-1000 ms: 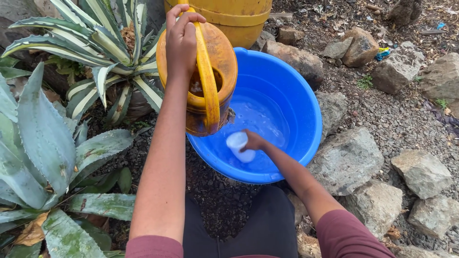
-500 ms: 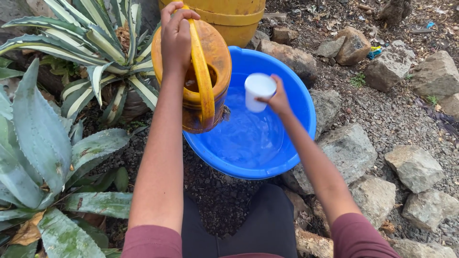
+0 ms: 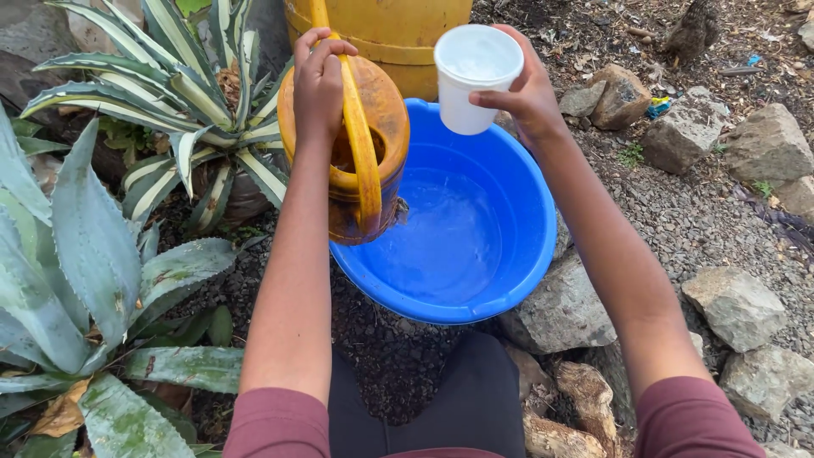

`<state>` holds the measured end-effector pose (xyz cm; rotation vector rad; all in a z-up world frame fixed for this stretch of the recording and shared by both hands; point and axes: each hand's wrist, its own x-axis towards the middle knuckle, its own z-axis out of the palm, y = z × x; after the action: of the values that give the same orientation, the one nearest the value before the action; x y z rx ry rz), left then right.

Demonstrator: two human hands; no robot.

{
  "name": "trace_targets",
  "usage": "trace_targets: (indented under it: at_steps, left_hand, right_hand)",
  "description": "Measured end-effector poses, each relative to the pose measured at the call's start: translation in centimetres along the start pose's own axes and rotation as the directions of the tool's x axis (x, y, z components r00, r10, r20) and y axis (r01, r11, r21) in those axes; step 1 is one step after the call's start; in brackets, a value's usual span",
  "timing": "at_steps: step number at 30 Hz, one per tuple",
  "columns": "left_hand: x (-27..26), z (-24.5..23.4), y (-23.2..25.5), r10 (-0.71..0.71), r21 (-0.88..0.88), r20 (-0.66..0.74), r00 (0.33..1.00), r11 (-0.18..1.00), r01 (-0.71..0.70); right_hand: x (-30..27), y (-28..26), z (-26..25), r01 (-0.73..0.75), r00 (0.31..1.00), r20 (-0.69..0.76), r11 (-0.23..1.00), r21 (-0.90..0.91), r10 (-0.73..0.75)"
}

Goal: The person scoops water from a blue basin into a yellow watering can using a white cup, then walks to a garden bed and waters several agave plants.

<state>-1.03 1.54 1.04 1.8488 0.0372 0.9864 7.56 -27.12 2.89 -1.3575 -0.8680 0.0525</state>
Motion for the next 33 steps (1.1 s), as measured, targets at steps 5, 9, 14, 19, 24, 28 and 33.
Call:
trace_targets:
  at_steps: [5,9,14,19,24,28,33]
  left_hand:
    - [0.0,-0.2,0.0,0.004,0.016,0.002,1.000,1.000,-0.004]
    - [0.0,-0.1,0.2,-0.039,0.047,0.000,0.999,0.998,0.038]
    - [-0.1,-0.2,0.2,-0.028,0.043,0.006,1.000,0.999,0.027]
    - [-0.1,-0.1,0.2,-0.027,0.032,0.011,1.000,0.999,0.027]
    - [0.8,0.4,-3.0,0.084,-0.045,0.005,0.996,0.995,-0.083]
    - [0.2,-0.2,-0.9,0.056,-0.024,0.023,0.998,0.998,-0.056]
    - [0.0,-0.3,0.0,0.016,-0.013,0.039,0.999,1.000,-0.015]
  right_hand:
    - [0.8,-2.8,2.8,0.094,0.995,0.049,0.990,-0.107,-0.089]
    - [1.8,-4.0,4.3,0.159,0.984,0.109,0.963,-0.216,-0.138]
    - [2.2,-5.0,5.3,0.201,0.973,0.165,0.938,-0.283,-0.159]
    - [2.9,-4.9,5.2,0.315,0.947,0.193,0.848,-0.425,-0.255]
    - [3.5,-4.6,4.1,0.418,0.908,0.231,0.754,-0.506,-0.349]
    - [3.8,-4.5,3.5,0.385,0.918,0.188,0.666,-0.639,-0.349]
    - [4.0,-4.7,2.8,0.429,0.896,0.216,0.628,-0.650,-0.388]
